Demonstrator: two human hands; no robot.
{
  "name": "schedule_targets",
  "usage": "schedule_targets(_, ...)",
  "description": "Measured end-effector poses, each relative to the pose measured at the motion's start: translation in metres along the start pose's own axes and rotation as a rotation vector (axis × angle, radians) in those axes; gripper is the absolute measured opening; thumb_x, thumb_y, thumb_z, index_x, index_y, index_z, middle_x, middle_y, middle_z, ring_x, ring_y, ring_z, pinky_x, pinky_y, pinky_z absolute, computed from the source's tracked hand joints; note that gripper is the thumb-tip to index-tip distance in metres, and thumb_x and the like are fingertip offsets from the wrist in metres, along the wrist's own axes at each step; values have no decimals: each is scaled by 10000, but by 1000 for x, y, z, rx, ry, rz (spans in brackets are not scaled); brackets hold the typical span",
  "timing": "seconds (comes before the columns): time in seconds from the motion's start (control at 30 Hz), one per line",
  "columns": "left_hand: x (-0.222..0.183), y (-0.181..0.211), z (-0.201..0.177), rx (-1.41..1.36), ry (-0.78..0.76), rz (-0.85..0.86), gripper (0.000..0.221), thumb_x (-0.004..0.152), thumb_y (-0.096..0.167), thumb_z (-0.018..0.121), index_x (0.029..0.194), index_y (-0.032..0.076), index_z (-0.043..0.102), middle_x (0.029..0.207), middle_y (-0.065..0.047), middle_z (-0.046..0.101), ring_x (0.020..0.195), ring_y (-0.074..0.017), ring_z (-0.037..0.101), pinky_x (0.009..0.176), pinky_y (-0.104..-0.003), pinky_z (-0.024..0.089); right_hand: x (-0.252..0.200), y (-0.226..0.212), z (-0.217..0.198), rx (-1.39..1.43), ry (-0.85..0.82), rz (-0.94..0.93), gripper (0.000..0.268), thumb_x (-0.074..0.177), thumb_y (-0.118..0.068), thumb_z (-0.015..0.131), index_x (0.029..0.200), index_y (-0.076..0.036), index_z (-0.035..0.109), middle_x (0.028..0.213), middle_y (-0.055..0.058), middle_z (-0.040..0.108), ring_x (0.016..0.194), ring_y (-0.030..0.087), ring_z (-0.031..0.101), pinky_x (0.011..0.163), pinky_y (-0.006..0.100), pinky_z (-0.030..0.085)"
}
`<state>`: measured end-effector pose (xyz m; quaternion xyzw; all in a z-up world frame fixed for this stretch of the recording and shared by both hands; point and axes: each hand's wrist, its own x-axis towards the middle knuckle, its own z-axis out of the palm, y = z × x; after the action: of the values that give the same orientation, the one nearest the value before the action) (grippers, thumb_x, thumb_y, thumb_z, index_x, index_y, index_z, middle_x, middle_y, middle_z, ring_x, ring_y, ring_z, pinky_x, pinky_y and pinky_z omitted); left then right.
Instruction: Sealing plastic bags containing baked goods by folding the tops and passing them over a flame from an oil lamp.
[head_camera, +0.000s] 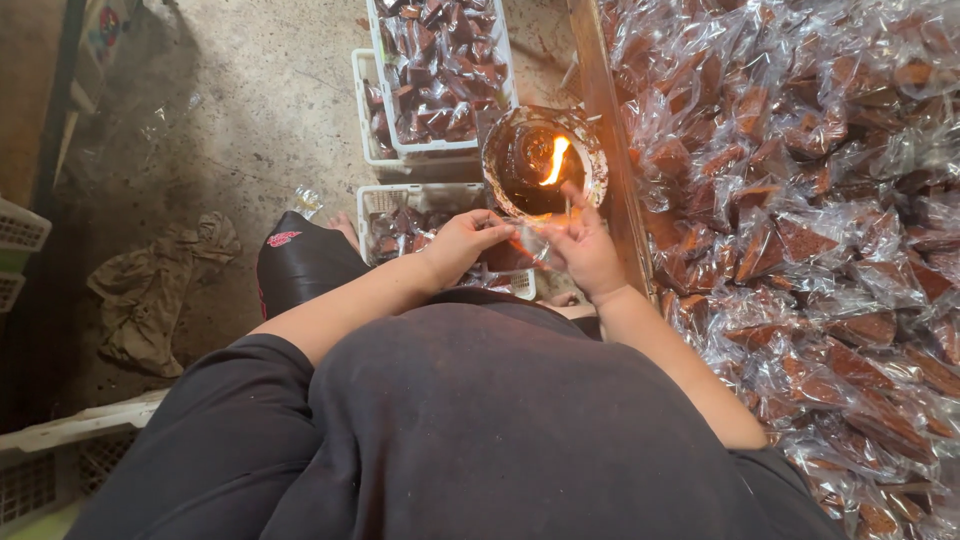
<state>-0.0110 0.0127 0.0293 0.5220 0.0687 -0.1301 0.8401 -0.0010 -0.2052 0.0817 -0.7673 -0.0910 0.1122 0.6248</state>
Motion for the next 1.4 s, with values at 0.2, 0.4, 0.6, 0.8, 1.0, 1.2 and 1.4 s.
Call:
schedule_targets(0.2, 6, 2, -10, 80, 91, 34, 184, 822, 240, 875, 910, 93, 808, 751, -56, 753, 702, -90, 692, 637, -241, 594, 8, -2, -11, -413, 24, 146, 125, 870, -319, 857, 900, -203, 819, 677, 4, 678, 670, 91, 580, 640, 241, 491)
schedule_targets(0.4, 18, -16, -17, 290, 70, 204, 406, 840, 123, 843, 1223, 218, 744, 990, -30, 786, 926, -115, 720, 897, -285, 569, 2, -41, 4, 22, -31, 383, 212, 1006, -289, 719, 938, -91, 748, 782, 14, 703, 768, 94, 675, 769, 258, 567)
schedule_targets(0.6, -2, 5, 0, 872, -291, 168, 546, 797, 428, 830, 1210, 106, 674, 1001, -133, 739, 1038, -335, 713, 882, -447, 569, 12, -37, 8, 681, 136, 444, 170, 1014, -149, 668, 878, -48, 657, 854, 115, 711, 819, 237, 760, 782, 336, 648)
schedule_targets(0.8, 11, -20, 0, 187, -292, -184, 313, 823, 265, 835, 1015, 54, 706, 767, -79, 692, 737, -188, 725, 619, -288, 588, -12, -110, 34, 443, -15, 376, 56, 998, -220, 682, 1015, -186, 640, 1005, -52, 693, 862, 96, 679, 772, 210, 594)
schedule_targets(1.0, -7, 19, 11, -167, -394, -455, 693, 929, 664, 621, 1155, 9, 593, 987, -242, 715, 838, -333, 766, 727, -405, 642, 51, 35, 4, 372, 214, 496, 207, 985, -300, 735, 1064, -115, 682, 1022, 55, 733, 876, 206, 740, 741, 305, 638)
schedule_targets(1.2, 4, 1, 2, -86, -362, -461, 599, 964, 581, 641, 1218, 42, 577, 923, -204, 681, 776, -315, 757, 611, -293, 626, 58, 18, 11, 475, 290, 615, 344, 908, -235, 800, 1147, -35, 653, 1014, 69, 698, 901, 298, 752, 765, 444, 665)
schedule_targets(1.4, 18, -19, -10, -266, -142, -304, 428, 922, 230, 790, 1267, 80, 585, 1091, -145, 738, 984, -288, 756, 818, -408, 641, 39, 1, 10, 671, 214, 597, 275, 919, -276, 820, 876, -108, 608, 782, -28, 584, 678, 61, 656, 548, 105, 488)
